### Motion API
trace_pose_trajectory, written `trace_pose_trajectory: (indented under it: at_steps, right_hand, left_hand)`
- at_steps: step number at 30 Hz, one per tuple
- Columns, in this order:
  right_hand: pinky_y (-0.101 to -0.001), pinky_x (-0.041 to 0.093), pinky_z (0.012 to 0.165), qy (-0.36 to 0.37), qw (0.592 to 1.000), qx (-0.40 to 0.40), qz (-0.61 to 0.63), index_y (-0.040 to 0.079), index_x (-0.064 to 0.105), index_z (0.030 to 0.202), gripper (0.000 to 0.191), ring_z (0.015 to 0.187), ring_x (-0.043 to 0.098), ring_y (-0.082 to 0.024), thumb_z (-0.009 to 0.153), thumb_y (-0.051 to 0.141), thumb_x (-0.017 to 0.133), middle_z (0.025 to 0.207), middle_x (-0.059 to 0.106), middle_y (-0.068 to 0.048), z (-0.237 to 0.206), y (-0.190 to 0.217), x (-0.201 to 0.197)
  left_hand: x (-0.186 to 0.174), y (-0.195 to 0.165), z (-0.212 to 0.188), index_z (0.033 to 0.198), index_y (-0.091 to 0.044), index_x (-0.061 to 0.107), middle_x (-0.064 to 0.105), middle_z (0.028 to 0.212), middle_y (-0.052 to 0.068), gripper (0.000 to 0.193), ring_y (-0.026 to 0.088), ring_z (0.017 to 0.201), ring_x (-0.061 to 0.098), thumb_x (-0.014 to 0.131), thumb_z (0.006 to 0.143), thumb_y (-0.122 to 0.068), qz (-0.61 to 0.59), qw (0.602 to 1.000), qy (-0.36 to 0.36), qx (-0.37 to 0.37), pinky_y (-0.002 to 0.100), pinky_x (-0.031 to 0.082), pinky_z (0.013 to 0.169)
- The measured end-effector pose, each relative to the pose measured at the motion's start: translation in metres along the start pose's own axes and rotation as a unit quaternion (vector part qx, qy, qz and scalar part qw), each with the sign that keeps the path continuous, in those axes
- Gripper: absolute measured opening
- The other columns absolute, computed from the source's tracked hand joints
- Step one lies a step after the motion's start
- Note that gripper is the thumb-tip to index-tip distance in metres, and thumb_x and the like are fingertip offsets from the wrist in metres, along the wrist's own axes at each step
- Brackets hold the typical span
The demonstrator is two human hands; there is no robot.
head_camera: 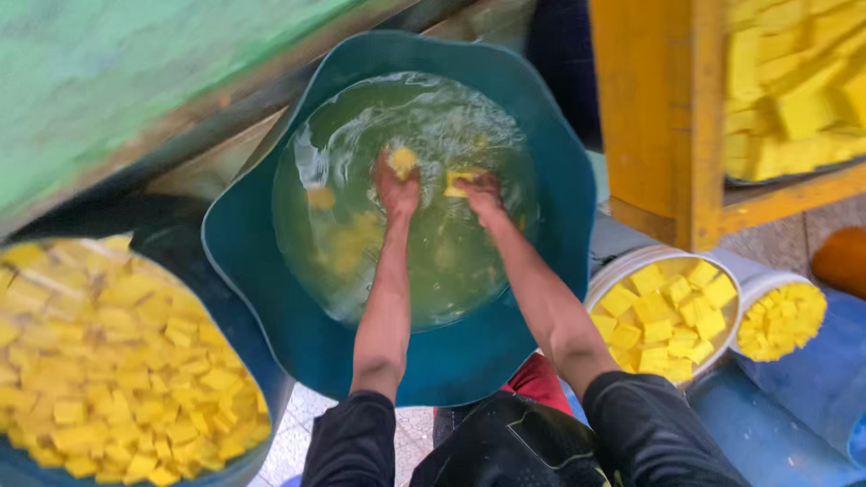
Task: The person repeatedly scoops yellow mango cubes from a water-filled basin and transfers them into a white bucket. They use both hands to gather and move the cubes, occasionally adjusting the pile in the bucket.
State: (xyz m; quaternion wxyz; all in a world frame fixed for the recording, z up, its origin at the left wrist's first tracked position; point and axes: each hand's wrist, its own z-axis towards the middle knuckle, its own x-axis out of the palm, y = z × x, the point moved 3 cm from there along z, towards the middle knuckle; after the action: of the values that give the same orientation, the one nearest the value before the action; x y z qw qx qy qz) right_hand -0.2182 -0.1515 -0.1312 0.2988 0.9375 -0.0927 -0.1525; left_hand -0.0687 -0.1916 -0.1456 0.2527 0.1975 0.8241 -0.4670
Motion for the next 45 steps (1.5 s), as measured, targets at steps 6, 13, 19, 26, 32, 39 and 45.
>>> trace_pose_trajectory:
  at_steps: [6, 13, 19, 26, 32, 39, 45]
  right_hand:
    - [-0.0441, 0.052, 0.081, 0.068, 0.987, 0.123, 0.078, 0.018, 0.064, 0.123, 0.044, 0.105, 0.065, -0.020, 0.085, 0.038, 0.067, 0.115, 0.069, -0.001, -0.007, -0.008, 0.001]
    - [-0.0438, 0.057, 0.085, 0.150, 0.971, 0.086, 0.165, 0.015, 0.067, 0.119, 0.031, 0.103, 0.068, -0.018, 0.096, 0.033, 0.060, 0.111, 0.071, -0.004, -0.035, 0.000, 0.002]
    - [-0.0440, 0.059, 0.083, 0.169, 0.928, 0.052, 0.327, 0.013, 0.066, 0.121, 0.031, 0.101, 0.068, -0.017, 0.095, 0.029, 0.058, 0.111, 0.070, -0.004, -0.085, -0.008, -0.031]
    - [-0.0342, 0.060, 0.076, 0.159, 0.902, -0.104, 0.388, 0.008, 0.067, 0.120, 0.026, 0.093, 0.070, -0.018, 0.097, 0.013, 0.056, 0.102, 0.070, -0.006, -0.180, -0.052, -0.157]
    - [-0.0312, 0.055, 0.083, -0.049, 0.906, -0.190, 0.374, 0.001, 0.068, 0.126, 0.026, 0.098, 0.064, -0.013, 0.103, 0.012, 0.068, 0.109, 0.067, -0.004, -0.288, -0.195, -0.340]
    - [-0.0369, 0.056, 0.073, -0.376, 0.822, 0.043, 0.426, 0.000, 0.069, 0.126, 0.031, 0.088, 0.070, -0.021, 0.101, 0.018, 0.064, 0.106, 0.073, -0.011, -0.302, -0.439, -0.598]
    - [-0.0372, 0.054, 0.083, -0.551, 0.802, 0.062, 0.219, 0.002, 0.060, 0.130, 0.044, 0.096, 0.068, -0.028, 0.089, 0.010, 0.072, 0.108, 0.071, -0.017, -0.240, -0.524, -0.802]
  left_hand:
    - [0.030, 0.035, 0.021, 0.123, -0.001, 0.072, 0.077, 0.110, 0.006, 0.041, 0.026, 0.103, 0.072, 0.078, 0.085, -0.016, -0.237, 0.946, 0.187, -0.116, 0.040, 0.057, 0.088]
    - [0.014, 0.017, -0.006, 0.133, -0.007, 0.058, 0.068, 0.120, 0.010, 0.037, 0.024, 0.106, 0.071, 0.069, 0.098, -0.014, -0.491, 0.786, 0.338, -0.165, 0.043, 0.062, 0.086]
    - [-0.015, -0.006, -0.069, 0.139, -0.006, 0.053, 0.067, 0.127, 0.018, 0.036, 0.036, 0.116, 0.067, 0.056, 0.103, -0.014, -0.585, 0.704, 0.370, -0.158, 0.054, 0.059, 0.092]
    - [-0.006, -0.049, -0.176, 0.141, -0.003, 0.050, 0.062, 0.133, 0.019, 0.036, 0.038, 0.125, 0.064, 0.054, 0.106, -0.013, -0.616, 0.673, 0.396, -0.108, 0.063, 0.056, 0.101]
    - [0.045, -0.121, -0.335, 0.138, -0.002, 0.052, 0.065, 0.125, 0.017, 0.032, 0.031, 0.110, 0.070, 0.052, 0.106, -0.008, -0.393, 0.781, 0.483, -0.052, 0.051, 0.061, 0.089]
    - [0.177, -0.128, -0.565, 0.128, -0.001, 0.059, 0.071, 0.110, 0.012, 0.028, 0.025, 0.093, 0.070, 0.059, 0.101, -0.007, -0.242, 0.772, 0.581, -0.088, 0.041, 0.062, 0.078]
    - [0.383, -0.113, -0.699, 0.127, -0.005, 0.059, 0.072, 0.105, 0.012, 0.031, 0.025, 0.086, 0.071, 0.061, 0.096, -0.009, -0.087, 0.789, 0.584, -0.173, 0.039, 0.058, 0.070]
